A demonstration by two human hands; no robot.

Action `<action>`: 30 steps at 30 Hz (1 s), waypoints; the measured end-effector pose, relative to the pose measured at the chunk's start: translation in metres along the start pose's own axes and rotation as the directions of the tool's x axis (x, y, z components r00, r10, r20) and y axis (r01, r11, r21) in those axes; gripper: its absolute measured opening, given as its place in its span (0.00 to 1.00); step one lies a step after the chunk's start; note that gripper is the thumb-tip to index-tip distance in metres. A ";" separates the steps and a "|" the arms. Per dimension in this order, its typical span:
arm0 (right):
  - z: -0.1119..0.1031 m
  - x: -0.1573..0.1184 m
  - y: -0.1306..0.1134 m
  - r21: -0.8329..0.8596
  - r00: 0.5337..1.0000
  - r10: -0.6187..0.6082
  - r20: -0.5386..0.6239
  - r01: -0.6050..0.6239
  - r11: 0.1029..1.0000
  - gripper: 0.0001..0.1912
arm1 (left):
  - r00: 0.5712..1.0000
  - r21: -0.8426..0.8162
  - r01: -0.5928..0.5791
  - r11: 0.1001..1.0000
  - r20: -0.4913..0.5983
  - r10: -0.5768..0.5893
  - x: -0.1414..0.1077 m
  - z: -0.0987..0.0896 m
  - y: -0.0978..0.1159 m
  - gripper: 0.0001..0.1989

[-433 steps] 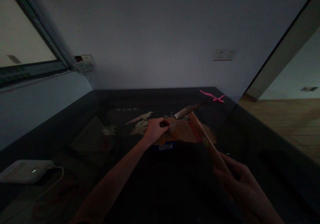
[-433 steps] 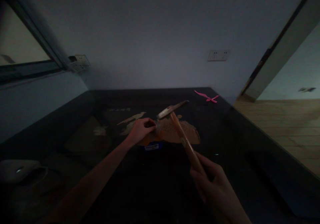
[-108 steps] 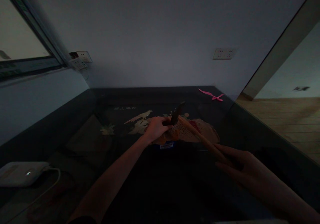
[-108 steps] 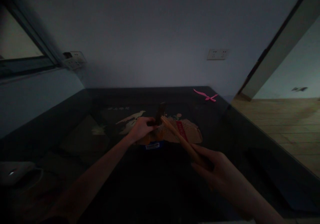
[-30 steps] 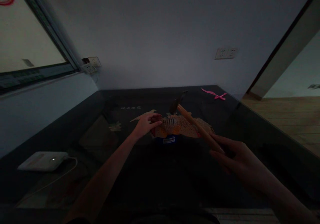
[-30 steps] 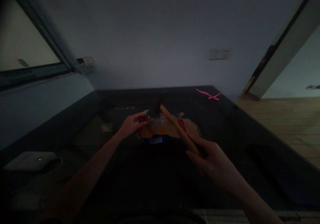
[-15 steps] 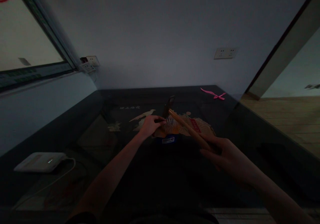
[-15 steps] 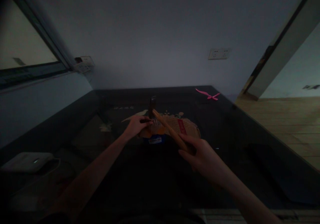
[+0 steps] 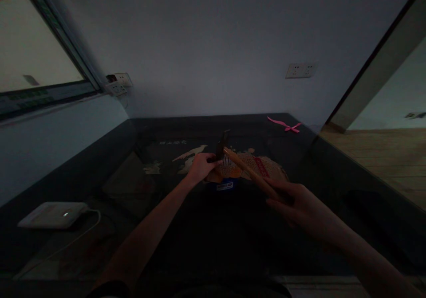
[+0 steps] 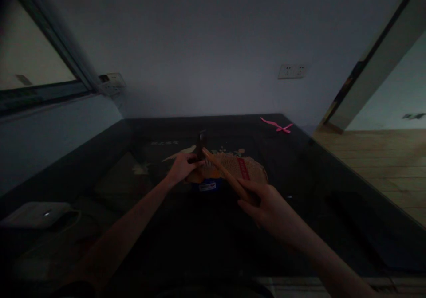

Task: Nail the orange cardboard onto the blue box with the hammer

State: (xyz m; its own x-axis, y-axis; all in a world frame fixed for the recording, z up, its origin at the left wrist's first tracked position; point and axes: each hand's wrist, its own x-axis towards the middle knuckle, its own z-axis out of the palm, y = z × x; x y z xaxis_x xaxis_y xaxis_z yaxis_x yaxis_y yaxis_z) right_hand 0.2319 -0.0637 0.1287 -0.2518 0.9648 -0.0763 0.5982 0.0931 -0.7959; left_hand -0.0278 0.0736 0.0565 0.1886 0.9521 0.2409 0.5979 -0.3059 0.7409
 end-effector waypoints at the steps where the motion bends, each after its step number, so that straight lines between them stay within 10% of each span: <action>1: 0.000 0.000 0.000 -0.006 1.000 -0.005 0.003 0.005 1.000 0.27 | 1.000 0.002 -0.014 1.000 -0.007 0.014 0.000 0.000 0.000 0.09; 30: -0.002 -0.004 0.006 0.051 0.998 -0.041 -0.054 0.043 0.998 0.27 | 0.987 0.063 -0.144 0.988 -0.062 0.148 -0.002 -0.001 0.003 0.06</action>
State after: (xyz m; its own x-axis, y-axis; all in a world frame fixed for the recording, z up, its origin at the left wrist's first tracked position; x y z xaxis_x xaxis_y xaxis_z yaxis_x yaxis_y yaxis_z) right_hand 0.2382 -0.0660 0.1254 -0.2346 0.9720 -0.0114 0.5470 0.1223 -0.8281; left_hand -0.0273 0.0710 0.0594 0.2266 0.8941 0.3863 0.6119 -0.4393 0.6577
